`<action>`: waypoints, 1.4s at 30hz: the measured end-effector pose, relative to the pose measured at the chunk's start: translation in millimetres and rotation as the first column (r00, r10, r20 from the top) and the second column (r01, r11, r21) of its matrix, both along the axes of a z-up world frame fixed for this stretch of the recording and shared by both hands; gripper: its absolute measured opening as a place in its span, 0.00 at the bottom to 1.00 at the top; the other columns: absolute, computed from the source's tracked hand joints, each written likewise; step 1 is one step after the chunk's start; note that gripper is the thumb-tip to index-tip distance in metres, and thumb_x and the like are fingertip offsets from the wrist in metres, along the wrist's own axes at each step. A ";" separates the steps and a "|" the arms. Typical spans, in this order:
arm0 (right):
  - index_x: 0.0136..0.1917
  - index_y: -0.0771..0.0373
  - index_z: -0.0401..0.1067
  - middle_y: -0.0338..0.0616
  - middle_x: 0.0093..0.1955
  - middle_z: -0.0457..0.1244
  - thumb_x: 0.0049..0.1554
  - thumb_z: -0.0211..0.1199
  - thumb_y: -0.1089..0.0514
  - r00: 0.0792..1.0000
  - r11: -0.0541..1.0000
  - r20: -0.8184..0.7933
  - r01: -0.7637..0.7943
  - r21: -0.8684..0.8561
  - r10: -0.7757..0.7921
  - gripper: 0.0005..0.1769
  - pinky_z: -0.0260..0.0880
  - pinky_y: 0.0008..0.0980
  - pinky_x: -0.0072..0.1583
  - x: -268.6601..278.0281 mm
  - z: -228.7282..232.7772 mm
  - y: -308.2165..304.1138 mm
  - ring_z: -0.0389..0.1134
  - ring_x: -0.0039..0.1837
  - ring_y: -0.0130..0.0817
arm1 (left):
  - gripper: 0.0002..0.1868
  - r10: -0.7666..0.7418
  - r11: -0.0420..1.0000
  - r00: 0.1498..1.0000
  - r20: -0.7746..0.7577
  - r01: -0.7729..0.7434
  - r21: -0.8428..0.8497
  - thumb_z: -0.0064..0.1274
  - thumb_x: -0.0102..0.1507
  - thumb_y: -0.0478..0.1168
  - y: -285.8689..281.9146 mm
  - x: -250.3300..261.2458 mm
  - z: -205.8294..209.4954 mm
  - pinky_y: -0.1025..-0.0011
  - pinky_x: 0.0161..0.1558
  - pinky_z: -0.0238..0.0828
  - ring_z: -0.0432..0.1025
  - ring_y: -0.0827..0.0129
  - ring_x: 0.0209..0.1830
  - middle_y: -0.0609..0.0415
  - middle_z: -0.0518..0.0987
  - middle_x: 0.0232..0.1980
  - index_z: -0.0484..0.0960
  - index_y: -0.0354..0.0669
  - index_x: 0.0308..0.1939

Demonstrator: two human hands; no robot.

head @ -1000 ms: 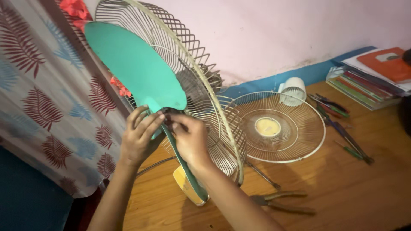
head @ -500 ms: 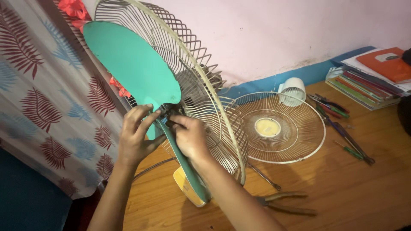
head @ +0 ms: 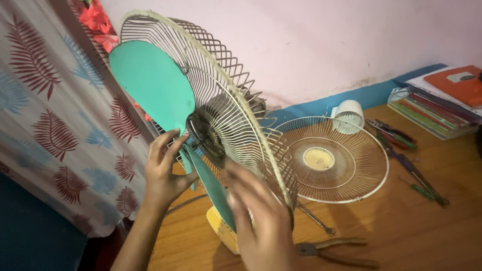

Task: The person reassembles a disassembled electric fan on a wooden table. They attach the fan blades to the motor shaft, secure them with a nut, and then fit the front wire cage over the blades, aligning and fastening it in place.

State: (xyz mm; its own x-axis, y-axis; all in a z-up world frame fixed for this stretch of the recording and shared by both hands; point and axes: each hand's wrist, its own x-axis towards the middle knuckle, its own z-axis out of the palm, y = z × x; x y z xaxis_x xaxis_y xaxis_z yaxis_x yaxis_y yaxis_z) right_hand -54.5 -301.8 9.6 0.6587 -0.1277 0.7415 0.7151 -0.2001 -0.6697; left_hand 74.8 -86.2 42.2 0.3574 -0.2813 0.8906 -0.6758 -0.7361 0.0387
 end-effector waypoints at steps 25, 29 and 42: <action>0.54 0.72 0.76 0.51 0.56 0.68 0.63 0.59 0.67 0.983 0.958 0.046 0.163 0.234 -0.179 0.08 0.74 0.27 0.54 -6.2 17.9 -67.1 0.72 0.51 0.31 | 0.52 -0.082 0.994 0.995 0.063 0.077 0.074 0.77 0.39 0.38 0.2 1.7 2.4 0.55 0.62 0.74 0.68 0.47 0.67 0.44 0.68 0.69 0.70 0.41 0.66; 0.52 0.71 0.76 0.47 0.50 0.66 0.61 0.57 0.66 0.954 0.969 0.181 0.222 0.106 -0.238 0.10 0.64 0.22 0.40 7.9 18.7 -63.1 0.64 0.39 0.23 | 0.52 -0.125 0.992 0.992 0.035 0.124 0.031 0.75 0.41 0.33 0.5 3.1 -0.7 0.61 0.57 0.80 0.69 0.49 0.66 0.43 0.67 0.69 0.69 0.45 0.68; 0.54 0.69 0.76 0.45 0.50 0.63 0.65 0.56 0.66 0.944 0.966 0.228 0.210 0.151 -0.240 0.09 0.67 0.25 0.48 13.6 8.3 -51.9 0.66 0.47 0.26 | 0.46 -0.017 1.000 0.999 -0.049 0.017 -0.009 0.73 0.45 0.34 -10.0 -7.9 9.4 0.66 0.51 0.80 0.70 0.53 0.64 0.44 0.68 0.69 0.70 0.43 0.66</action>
State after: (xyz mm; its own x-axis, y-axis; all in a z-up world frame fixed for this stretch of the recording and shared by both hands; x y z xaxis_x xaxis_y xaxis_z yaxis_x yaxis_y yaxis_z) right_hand -40.9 -353.8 17.9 0.4044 -0.3520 0.8441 0.8047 -0.3017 -0.5114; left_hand 66.9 -96.2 51.6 0.3960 -0.2800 0.8745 -0.6853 -0.7240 0.0785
